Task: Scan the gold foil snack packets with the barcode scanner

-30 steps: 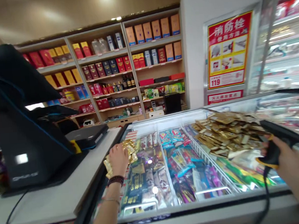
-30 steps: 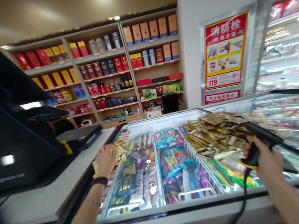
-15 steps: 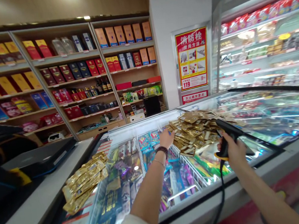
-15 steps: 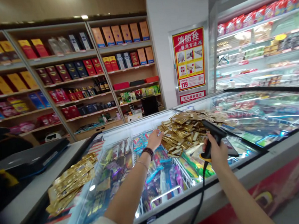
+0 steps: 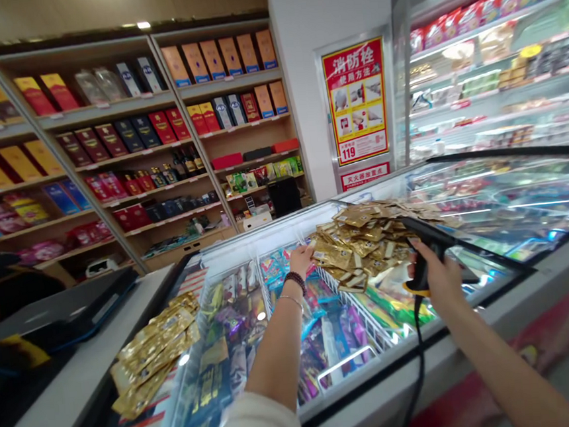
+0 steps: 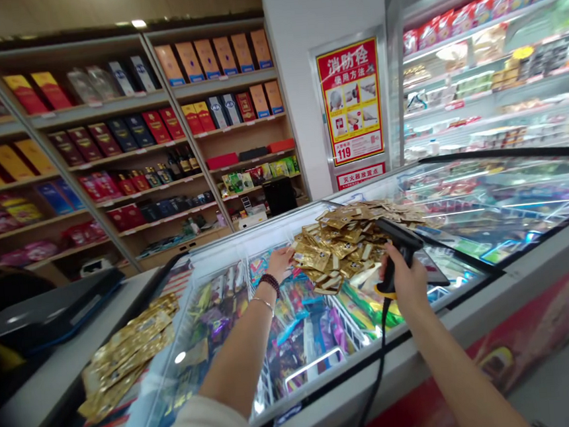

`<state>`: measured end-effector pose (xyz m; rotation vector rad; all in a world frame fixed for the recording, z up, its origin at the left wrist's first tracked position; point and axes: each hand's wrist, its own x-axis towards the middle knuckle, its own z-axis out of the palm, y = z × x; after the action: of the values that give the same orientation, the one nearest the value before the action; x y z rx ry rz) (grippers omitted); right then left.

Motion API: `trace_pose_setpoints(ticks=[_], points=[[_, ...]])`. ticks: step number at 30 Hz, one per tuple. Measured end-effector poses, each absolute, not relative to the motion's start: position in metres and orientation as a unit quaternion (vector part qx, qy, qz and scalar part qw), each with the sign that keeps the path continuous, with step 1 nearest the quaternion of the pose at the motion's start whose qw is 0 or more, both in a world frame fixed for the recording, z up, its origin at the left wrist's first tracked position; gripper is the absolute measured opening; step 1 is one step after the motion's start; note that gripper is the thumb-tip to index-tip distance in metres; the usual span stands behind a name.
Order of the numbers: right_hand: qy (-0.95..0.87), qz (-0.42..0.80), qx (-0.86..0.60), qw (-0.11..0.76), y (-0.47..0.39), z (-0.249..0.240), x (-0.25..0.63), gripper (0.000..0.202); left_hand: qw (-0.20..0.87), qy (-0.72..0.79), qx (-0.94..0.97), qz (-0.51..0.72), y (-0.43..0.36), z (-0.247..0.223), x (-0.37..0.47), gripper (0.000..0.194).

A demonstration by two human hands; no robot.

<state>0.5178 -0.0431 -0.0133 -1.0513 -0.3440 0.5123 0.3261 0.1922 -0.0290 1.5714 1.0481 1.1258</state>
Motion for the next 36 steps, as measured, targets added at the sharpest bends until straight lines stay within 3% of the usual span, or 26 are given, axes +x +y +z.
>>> trace_pose_setpoints(ticks=[4,10,14,20,27,36], points=[[-0.173,0.226,-0.495,0.821,-0.044,-0.015,0.518,0.047,0.502,0.482,0.556,0.454,0.185,-0.025,0.287,0.011],[-0.192,0.227,-0.502,0.812,-0.042,-0.016,0.514,0.052,0.559,0.473,0.458,0.503,0.153,-0.023,0.214,0.021],[-0.226,0.262,-0.487,0.802,-0.031,-0.011,0.488,0.056,0.585,0.437,0.408,0.548,0.127,-0.026,0.18,0.011],[-0.362,0.348,-0.491,0.712,-0.007,-0.004,0.403,0.065,0.608,0.381,0.351,0.601,0.111,-0.028,0.162,0.005],[-0.541,0.39,-0.485,0.566,0.001,-0.009,0.314,0.047,0.619,0.273,0.346,0.649,0.112,-0.023,0.14,0.036],[-0.568,0.338,-0.542,0.518,-0.008,-0.024,0.307,0.048,0.625,0.248,0.301,0.676,0.121,-0.021,0.135,0.027]])
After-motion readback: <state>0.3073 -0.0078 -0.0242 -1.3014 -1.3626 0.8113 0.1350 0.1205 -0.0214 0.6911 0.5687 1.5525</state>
